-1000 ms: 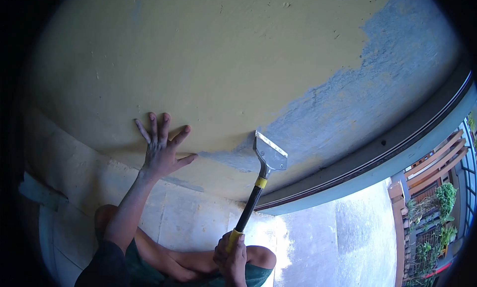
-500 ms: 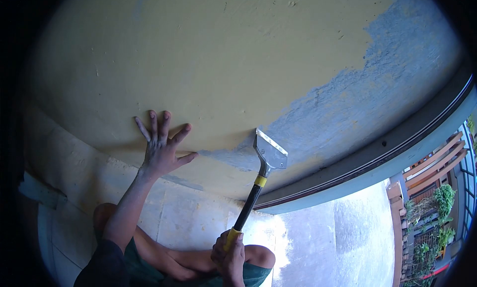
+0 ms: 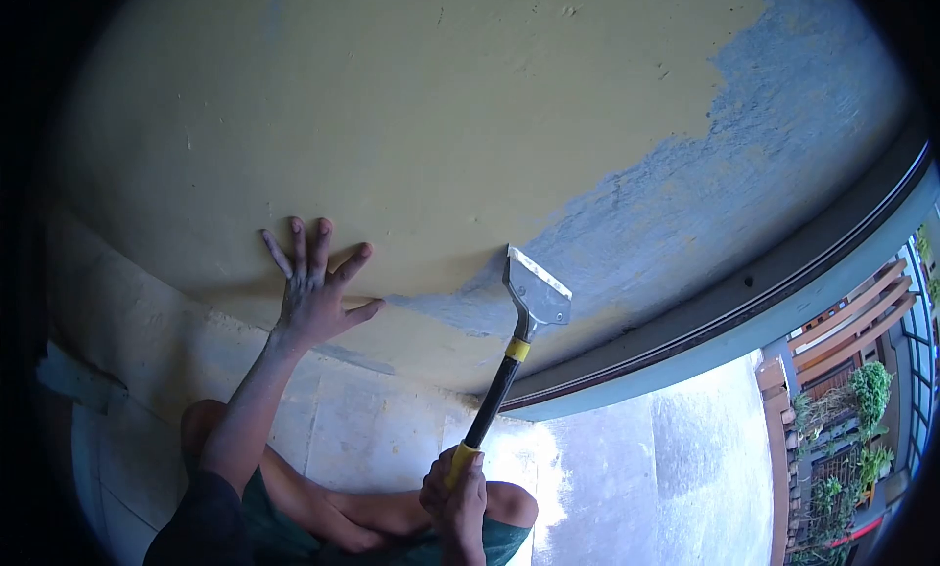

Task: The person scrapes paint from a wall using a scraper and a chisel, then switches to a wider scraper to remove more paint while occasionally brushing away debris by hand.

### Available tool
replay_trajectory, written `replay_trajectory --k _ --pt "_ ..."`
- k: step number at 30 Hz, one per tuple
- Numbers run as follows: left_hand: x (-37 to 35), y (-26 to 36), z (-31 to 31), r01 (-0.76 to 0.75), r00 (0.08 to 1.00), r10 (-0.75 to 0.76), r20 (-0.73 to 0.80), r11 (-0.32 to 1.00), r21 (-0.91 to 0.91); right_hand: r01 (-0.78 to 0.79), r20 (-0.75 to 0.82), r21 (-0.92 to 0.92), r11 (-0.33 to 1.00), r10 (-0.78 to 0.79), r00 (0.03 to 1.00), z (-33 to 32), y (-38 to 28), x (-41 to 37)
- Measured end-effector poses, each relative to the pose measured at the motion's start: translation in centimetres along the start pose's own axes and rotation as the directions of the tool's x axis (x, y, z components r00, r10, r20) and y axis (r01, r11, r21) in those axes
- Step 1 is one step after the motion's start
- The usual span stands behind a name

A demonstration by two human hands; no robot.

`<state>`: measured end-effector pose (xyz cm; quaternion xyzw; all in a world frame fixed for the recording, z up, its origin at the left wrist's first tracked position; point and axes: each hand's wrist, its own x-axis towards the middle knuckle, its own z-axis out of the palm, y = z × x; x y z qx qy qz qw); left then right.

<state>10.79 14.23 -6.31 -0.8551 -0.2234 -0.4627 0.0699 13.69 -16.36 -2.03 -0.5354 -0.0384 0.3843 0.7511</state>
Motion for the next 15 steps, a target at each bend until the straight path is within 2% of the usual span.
replay_trajectory --k 4,8,13,15 --pt "0.16 0.10 -0.17 -0.001 1.000 0.001 0.008 1.000 0.004 -0.012 0.052 0.051 0.999 0.009 0.999 -0.45 0.62 -0.13" --pt "-0.25 0.34 0.09 0.059 0.998 -0.058 0.006 0.996 -0.068 -0.011 0.008 -0.002 1.000 0.011 1.000 -0.34 0.13 -0.03" --pt "0.11 0.29 -0.15 0.055 0.998 -0.055 0.002 0.997 -0.058 -0.019 0.044 0.049 0.999 0.017 0.999 -0.71 0.43 -0.19" --pt "0.27 0.02 -0.15 0.056 0.998 -0.056 -0.012 0.997 -0.053 -0.032 -0.010 0.024 0.999 0.032 0.999 -0.75 0.28 -0.04"
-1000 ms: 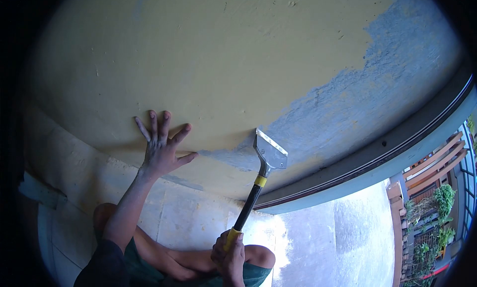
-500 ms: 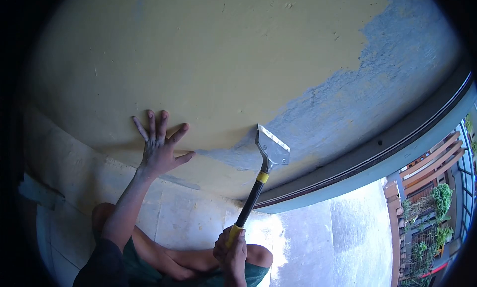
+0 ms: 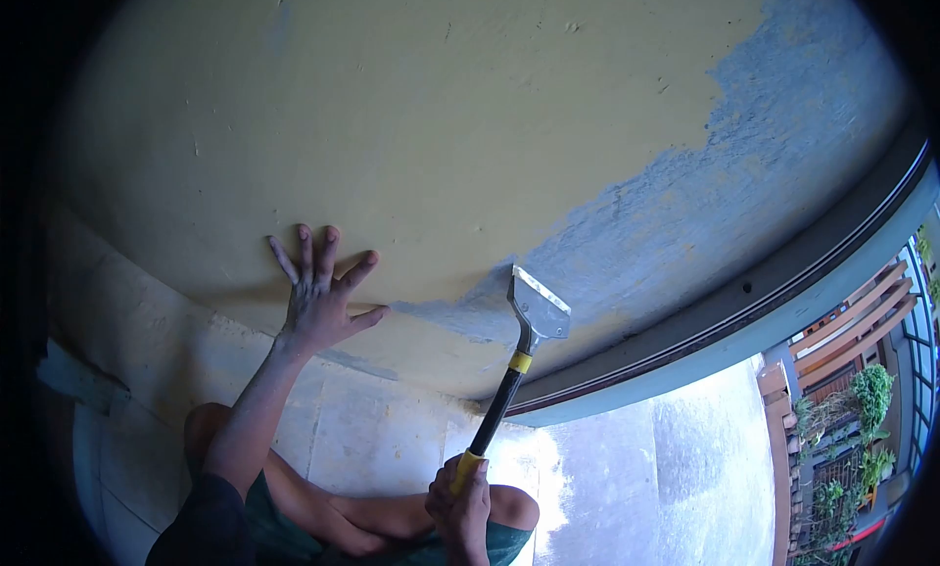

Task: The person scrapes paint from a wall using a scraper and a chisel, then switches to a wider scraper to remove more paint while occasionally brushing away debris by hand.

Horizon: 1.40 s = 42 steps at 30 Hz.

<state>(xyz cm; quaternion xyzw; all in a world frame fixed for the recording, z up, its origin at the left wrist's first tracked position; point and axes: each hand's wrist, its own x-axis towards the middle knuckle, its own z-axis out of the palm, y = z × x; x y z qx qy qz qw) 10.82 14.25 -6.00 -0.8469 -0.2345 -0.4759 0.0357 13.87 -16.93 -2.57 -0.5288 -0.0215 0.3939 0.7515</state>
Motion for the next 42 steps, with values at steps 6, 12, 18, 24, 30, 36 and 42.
replay_trajectory --k 6,12,18,24,30,36,42 --pt "-0.4 0.3 0.2 -0.006 1.000 0.006 0.007 1.000 0.003 0.024 0.012 0.013 1.000 -0.024 1.000 0.1 -0.2 -0.1" --pt "-0.7 0.1 0.3 0.002 1.000 -0.002 0.009 1.000 -0.006 0.063 -0.023 -0.038 0.997 -0.063 0.998 0.5 -1.1 0.1" --pt "-0.1 0.0 0.1 0.008 1.000 -0.008 0.008 1.000 -0.004 0.040 0.004 -0.016 0.999 -0.040 0.999 0.1 -0.5 0.2" --pt "-0.3 0.2 0.2 -0.010 1.000 0.010 -0.001 1.000 0.000 0.031 -0.014 -0.014 0.999 -0.031 0.999 -0.1 -0.5 -0.3" --pt "-0.4 0.1 0.2 -0.053 0.999 0.052 0.009 0.997 0.049 0.061 -0.005 -0.025 0.998 -0.061 0.998 0.3 -1.3 -0.5" --pt "-0.3 0.0 0.2 -0.057 0.998 0.057 0.002 0.996 0.070 0.067 -0.046 -0.069 0.995 -0.070 0.996 1.2 -2.2 -0.6" --pt "-0.2 0.0 0.1 -0.024 1.000 0.023 0.018 0.999 0.034 0.072 -0.032 -0.063 0.995 -0.074 0.997 1.1 -2.0 -0.5"
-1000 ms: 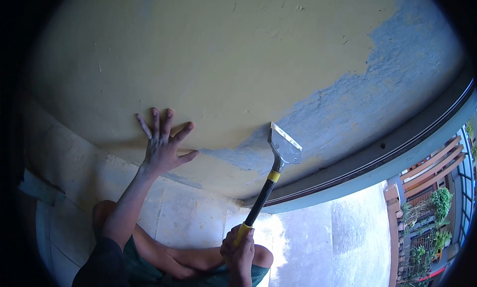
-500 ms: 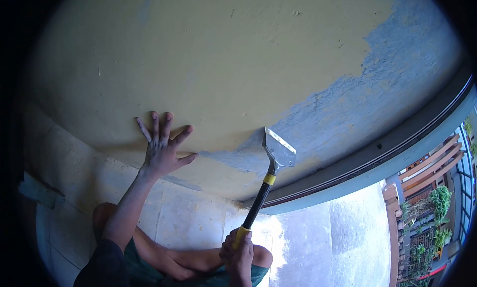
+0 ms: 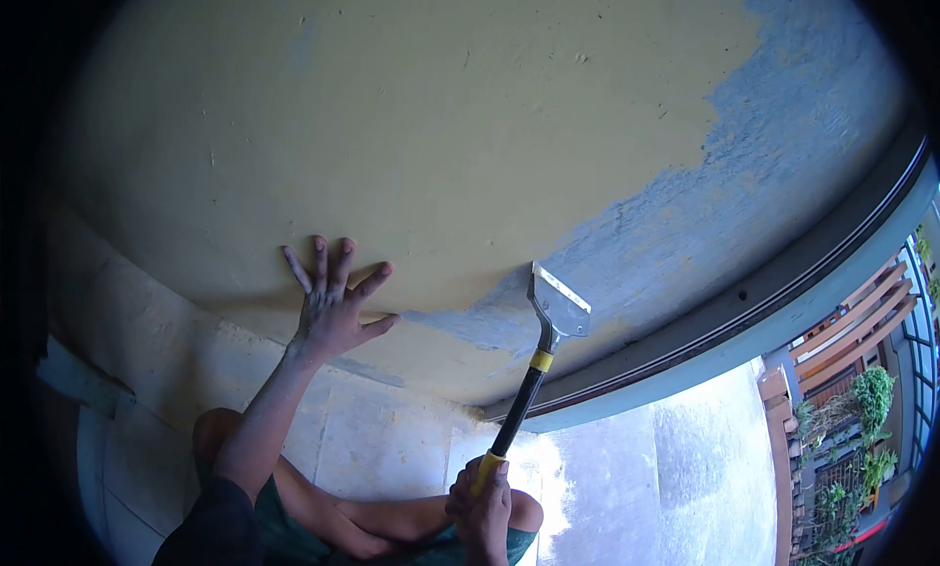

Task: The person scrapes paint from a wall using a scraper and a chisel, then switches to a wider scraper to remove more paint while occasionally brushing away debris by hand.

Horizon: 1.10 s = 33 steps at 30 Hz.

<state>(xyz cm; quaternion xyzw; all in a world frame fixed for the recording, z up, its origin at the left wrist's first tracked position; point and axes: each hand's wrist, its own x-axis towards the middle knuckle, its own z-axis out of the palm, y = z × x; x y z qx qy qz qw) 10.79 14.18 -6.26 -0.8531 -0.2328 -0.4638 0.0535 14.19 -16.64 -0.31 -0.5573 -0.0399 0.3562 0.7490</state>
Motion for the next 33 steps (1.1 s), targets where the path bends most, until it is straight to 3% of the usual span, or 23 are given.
replay_trajectory --k 9,15,17,21,23,26,27,29,33 --pt "0.2 0.1 -0.2 0.021 1.000 -0.022 -0.017 0.999 -0.044 -0.004 0.038 0.014 1.000 0.004 0.999 0.2 -0.7 -0.1" --pt "0.2 0.0 -0.4 -0.029 0.999 0.030 -0.016 0.999 0.039 0.026 0.074 0.003 1.000 -0.026 0.997 0.3 -0.7 -0.3" --pt "0.3 0.1 -0.4 -0.025 1.000 0.025 -0.003 1.000 0.005 -0.022 0.035 0.012 1.000 0.022 0.999 0.0 -0.6 -0.1" --pt "0.0 0.7 -0.6 0.007 0.999 -0.009 -0.035 0.999 -0.043 0.028 0.040 -0.015 1.000 -0.027 0.999 0.3 -0.8 -0.6" --pt "1.5 2.1 -2.2 0.055 0.991 -0.081 -0.102 0.969 -0.242 -0.013 0.064 0.001 1.000 0.013 0.998 0.0 -0.8 -0.7" --pt "5.4 3.9 -4.2 -0.133 0.982 0.105 -0.157 0.974 -0.183 0.008 0.039 -0.013 1.000 -0.007 0.999 0.1 -1.4 -0.6" --pt "6.9 4.6 -5.1 -0.131 0.983 0.103 -0.155 0.973 -0.187 0.036 0.030 -0.051 0.998 -0.035 0.999 0.2 -1.8 -0.5" --pt "10.0 5.4 -6.4 -0.112 0.994 0.114 -0.001 0.981 -0.157 0.045 0.064 -0.052 0.998 -0.041 0.997 0.1 -2.0 -0.4" --pt "10.0 5.0 -5.2 -0.113 0.993 0.110 -0.035 0.987 -0.115 -0.032 0.041 -0.017 0.999 0.032 0.999 0.3 -2.1 -0.8"
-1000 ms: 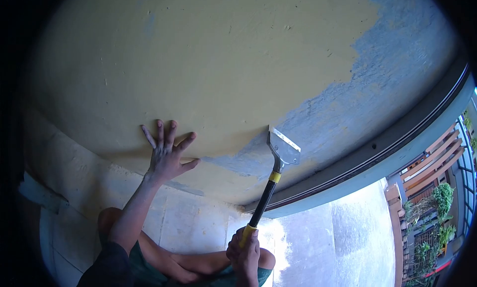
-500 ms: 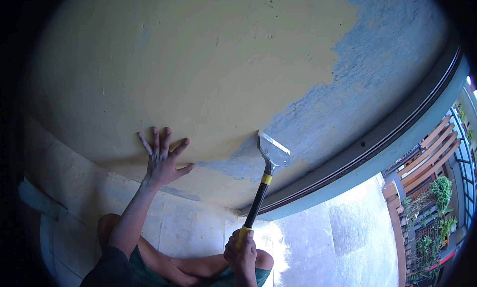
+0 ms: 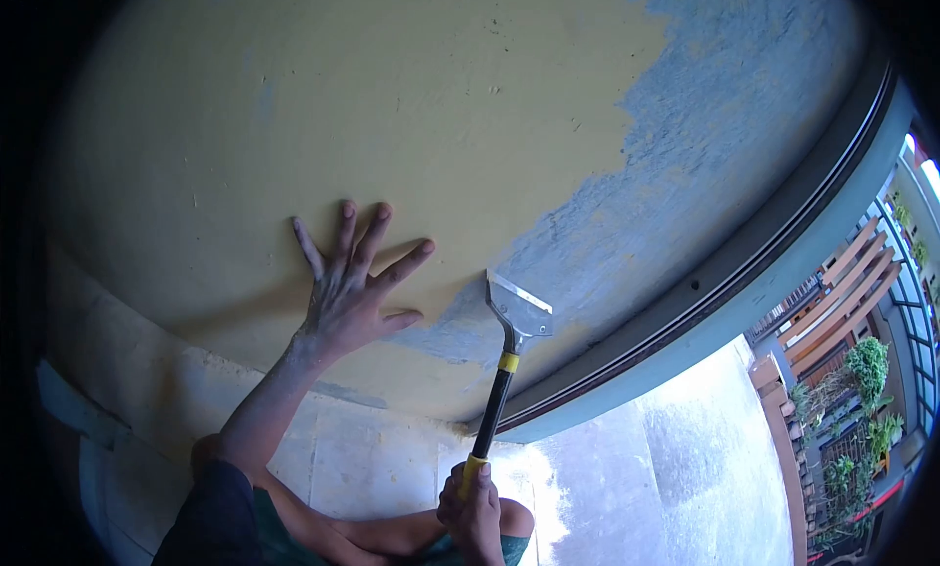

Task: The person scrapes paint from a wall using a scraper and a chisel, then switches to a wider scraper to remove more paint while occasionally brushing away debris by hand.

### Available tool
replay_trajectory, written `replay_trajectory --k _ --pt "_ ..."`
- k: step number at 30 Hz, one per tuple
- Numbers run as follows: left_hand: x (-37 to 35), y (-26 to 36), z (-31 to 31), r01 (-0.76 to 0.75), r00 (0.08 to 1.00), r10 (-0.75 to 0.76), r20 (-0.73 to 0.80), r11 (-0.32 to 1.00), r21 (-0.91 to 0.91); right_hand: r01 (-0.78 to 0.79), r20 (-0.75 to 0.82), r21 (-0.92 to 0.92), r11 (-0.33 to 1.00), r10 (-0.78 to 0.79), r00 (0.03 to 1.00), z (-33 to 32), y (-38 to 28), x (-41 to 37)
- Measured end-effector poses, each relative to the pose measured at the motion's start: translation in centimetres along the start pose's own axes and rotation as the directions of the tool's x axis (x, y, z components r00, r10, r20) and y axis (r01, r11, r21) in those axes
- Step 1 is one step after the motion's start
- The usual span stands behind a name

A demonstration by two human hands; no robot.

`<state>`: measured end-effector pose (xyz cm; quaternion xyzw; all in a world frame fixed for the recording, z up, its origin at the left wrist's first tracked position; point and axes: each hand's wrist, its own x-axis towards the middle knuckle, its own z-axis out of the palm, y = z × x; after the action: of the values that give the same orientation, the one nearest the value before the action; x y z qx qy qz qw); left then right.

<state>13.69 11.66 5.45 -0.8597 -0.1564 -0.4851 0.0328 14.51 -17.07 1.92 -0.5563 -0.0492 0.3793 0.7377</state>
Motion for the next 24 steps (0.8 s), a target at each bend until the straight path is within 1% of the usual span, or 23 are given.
replay_trajectory --k 2,4,6,7,11,13,14,16,17,19,23,24 --pt "-1.7 -1.1 0.8 0.011 1.000 -0.011 -0.018 1.000 0.007 0.053 -0.114 -0.056 0.997 -0.059 0.992 0.5 -0.1 -0.2" --pt "-2.6 -1.2 1.7 0.032 0.999 -0.032 -0.022 0.999 0.007 0.067 -0.153 -0.045 0.997 -0.073 0.986 0.8 -0.1 0.2" --pt "-2.6 -0.8 1.8 0.078 0.995 -0.081 -0.055 0.996 -0.053 0.084 -0.110 0.028 0.996 -0.081 0.991 0.8 0.2 0.2" --pt "-2.6 -0.8 1.9 0.085 0.994 -0.088 -0.058 0.995 -0.059 0.052 -0.165 0.015 0.999 -0.048 0.985 1.1 0.4 0.0" --pt "-2.6 -0.9 1.8 0.078 0.996 -0.081 -0.049 0.995 -0.059 0.040 -0.173 0.038 0.998 -0.033 0.984 0.2 1.2 0.5" --pt "-2.7 -0.8 1.9 0.089 0.995 -0.092 -0.049 0.994 -0.057 0.082 -0.121 0.059 0.995 -0.074 0.990 0.4 1.1 0.7" --pt "-2.6 -0.9 1.9 0.080 0.996 -0.082 -0.046 0.995 -0.057 0.082 -0.122 0.056 0.995 -0.075 0.990 0.3 1.0 0.6" --pt "-2.6 -1.1 1.7 0.067 0.997 -0.069 -0.043 0.996 -0.054 0.028 -0.154 0.048 0.998 -0.021 0.988 0.3 1.0 0.2" --pt "-2.6 -1.1 1.7 0.068 0.997 -0.071 -0.038 0.996 -0.062 0.033 -0.152 0.044 0.999 -0.026 0.988 0.7 0.8 0.2" --pt "-2.8 -1.0 1.6 0.076 0.996 -0.079 -0.035 0.994 -0.079 0.087 -0.150 0.009 0.996 -0.084 0.985 1.3 0.1 0.3" --pt "-2.8 -1.0 1.5 0.067 0.997 -0.069 -0.028 0.995 -0.069 0.092 -0.139 0.017 0.996 -0.089 0.986 1.4 0.3 0.0" --pt "-2.7 -1.1 1.4 0.066 0.998 -0.068 -0.018 0.995 -0.076 0.067 -0.154 0.027 0.997 -0.062 0.986 1.0 0.6 -0.1"
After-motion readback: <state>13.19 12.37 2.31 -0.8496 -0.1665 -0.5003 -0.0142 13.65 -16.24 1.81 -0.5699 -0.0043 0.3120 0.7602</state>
